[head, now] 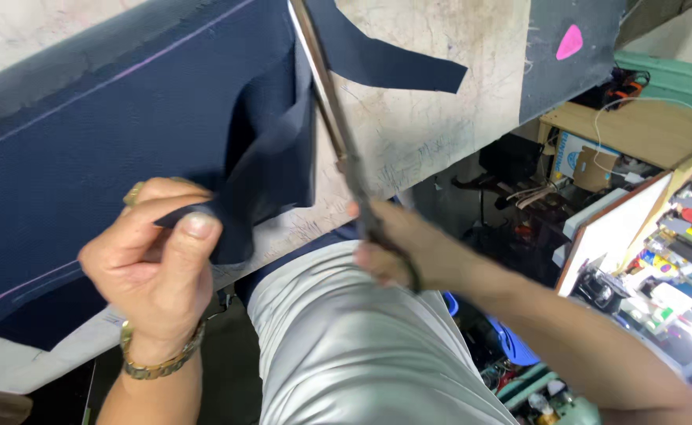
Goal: The person cuts out a curved shape from dark blue fabric using large shears, then aligns a wooden ruler and uses a pink chalk block to mark a line along one edge.
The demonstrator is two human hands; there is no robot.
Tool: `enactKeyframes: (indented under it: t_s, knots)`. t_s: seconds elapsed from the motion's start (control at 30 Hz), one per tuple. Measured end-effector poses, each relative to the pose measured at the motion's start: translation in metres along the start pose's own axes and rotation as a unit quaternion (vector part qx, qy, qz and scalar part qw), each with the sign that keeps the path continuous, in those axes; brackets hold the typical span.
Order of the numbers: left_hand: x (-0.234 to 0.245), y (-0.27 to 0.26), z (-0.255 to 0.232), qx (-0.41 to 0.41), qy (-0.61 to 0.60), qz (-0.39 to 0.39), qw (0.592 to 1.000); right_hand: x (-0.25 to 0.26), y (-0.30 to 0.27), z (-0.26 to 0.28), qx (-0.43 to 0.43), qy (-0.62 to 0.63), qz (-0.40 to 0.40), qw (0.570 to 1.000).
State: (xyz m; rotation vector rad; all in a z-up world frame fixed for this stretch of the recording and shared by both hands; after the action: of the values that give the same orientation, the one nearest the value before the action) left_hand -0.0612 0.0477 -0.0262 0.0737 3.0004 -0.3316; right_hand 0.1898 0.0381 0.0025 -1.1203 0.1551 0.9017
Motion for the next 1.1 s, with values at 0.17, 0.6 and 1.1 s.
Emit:
enactKeyframes:
  t_s: [0.17, 0.6, 1.1]
  knots:
    - [-0.016, 0.000, -0.003, -0.003, 0.002, 0.015, 1.000, 0.056, -0.030, 0.006, -0.142, -0.109, -0.083, 0.980]
    - [-0.047, -0.008, -0.001, 0.032, -0.034, 0.035, 0.998, 0.087, -0.031, 0.056, -0.262, -0.204, -0.127, 0.935]
    - [-0.057, -0.008, 0.012, -0.007, -0.139, -0.013, 0.990, 0.089, -0.043, 0.035, -0.116, -0.426, -0.302, 0.845]
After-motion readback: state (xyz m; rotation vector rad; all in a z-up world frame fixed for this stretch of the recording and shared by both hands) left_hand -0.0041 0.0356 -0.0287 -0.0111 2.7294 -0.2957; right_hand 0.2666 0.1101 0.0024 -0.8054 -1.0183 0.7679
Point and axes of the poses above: each hand's wrist, its own y-axis towards the middle knuckle, its own x-axis out of the back of the hand, z = x × y, the point moved 3 cm from there along y, towards the middle knuckle, and after that the axes turned 14 degrees about z, right-handed, at the moved point
